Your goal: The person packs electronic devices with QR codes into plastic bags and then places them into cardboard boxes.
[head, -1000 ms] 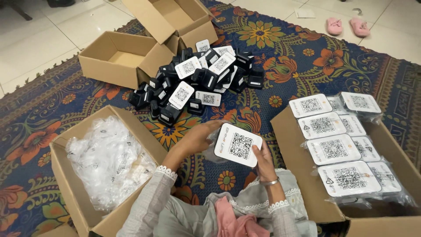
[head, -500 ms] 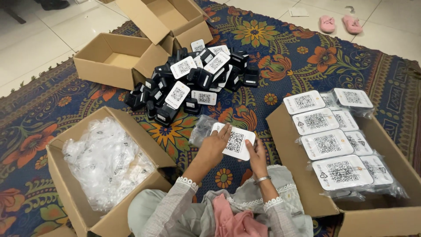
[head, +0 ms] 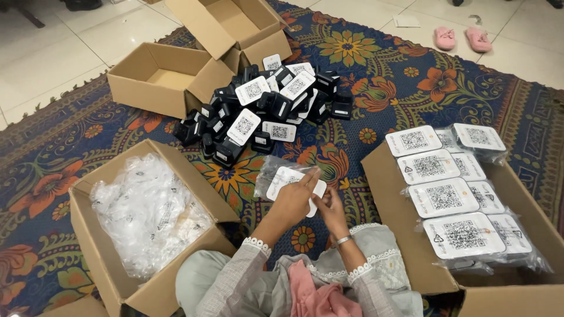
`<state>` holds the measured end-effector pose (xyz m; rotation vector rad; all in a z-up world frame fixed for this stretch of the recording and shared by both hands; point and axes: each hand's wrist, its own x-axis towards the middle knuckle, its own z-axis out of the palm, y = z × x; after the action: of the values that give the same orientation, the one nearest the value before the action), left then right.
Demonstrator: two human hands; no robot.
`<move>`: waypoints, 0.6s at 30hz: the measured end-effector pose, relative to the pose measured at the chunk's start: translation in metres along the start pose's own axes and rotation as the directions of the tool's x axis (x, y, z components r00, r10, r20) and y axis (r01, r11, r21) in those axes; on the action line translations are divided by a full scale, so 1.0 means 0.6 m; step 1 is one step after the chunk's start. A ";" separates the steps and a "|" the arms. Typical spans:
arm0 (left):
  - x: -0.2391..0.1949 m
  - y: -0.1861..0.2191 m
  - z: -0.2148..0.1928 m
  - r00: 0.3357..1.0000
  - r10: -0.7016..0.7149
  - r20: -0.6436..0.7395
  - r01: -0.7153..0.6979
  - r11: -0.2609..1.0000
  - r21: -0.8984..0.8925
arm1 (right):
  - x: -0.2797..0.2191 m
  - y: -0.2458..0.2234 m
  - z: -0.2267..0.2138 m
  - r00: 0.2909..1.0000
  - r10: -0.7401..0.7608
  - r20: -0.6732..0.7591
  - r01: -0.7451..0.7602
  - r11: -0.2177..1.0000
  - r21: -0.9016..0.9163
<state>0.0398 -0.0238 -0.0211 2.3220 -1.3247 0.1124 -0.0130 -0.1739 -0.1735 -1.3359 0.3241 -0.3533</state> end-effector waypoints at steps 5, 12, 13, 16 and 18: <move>-0.006 0.009 0.005 0.995 -0.051 0.081 0.053 0.998 -0.019 | 0.028 0.037 0.016 0.994 -0.048 0.093 0.045 0.999 0.025; -0.020 0.002 0.029 0.991 -0.103 0.080 0.110 0.989 -0.095 | 0.103 0.158 0.007 0.832 -0.364 0.419 0.542 0.696 -0.471; -0.023 -0.001 0.032 0.991 -0.104 0.082 0.111 0.989 -0.097 | 0.120 0.186 0.005 0.833 -0.361 0.419 0.540 0.697 -0.472; -0.032 -0.022 0.054 0.989 -0.134 0.057 0.142 0.976 -0.164 | 0.162 0.252 0.001 0.754 -0.434 0.493 0.656 0.530 -0.537; -0.041 -0.051 0.087 0.982 -0.187 0.020 0.187 0.952 -0.244 | 0.176 0.273 0.002 0.801 -0.173 0.573 0.570 0.516 -0.640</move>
<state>0.0439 -0.0135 -0.0856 2.2189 -1.0443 -0.1028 0.0936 -0.1859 -0.3364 -2.3617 -0.2824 -0.2580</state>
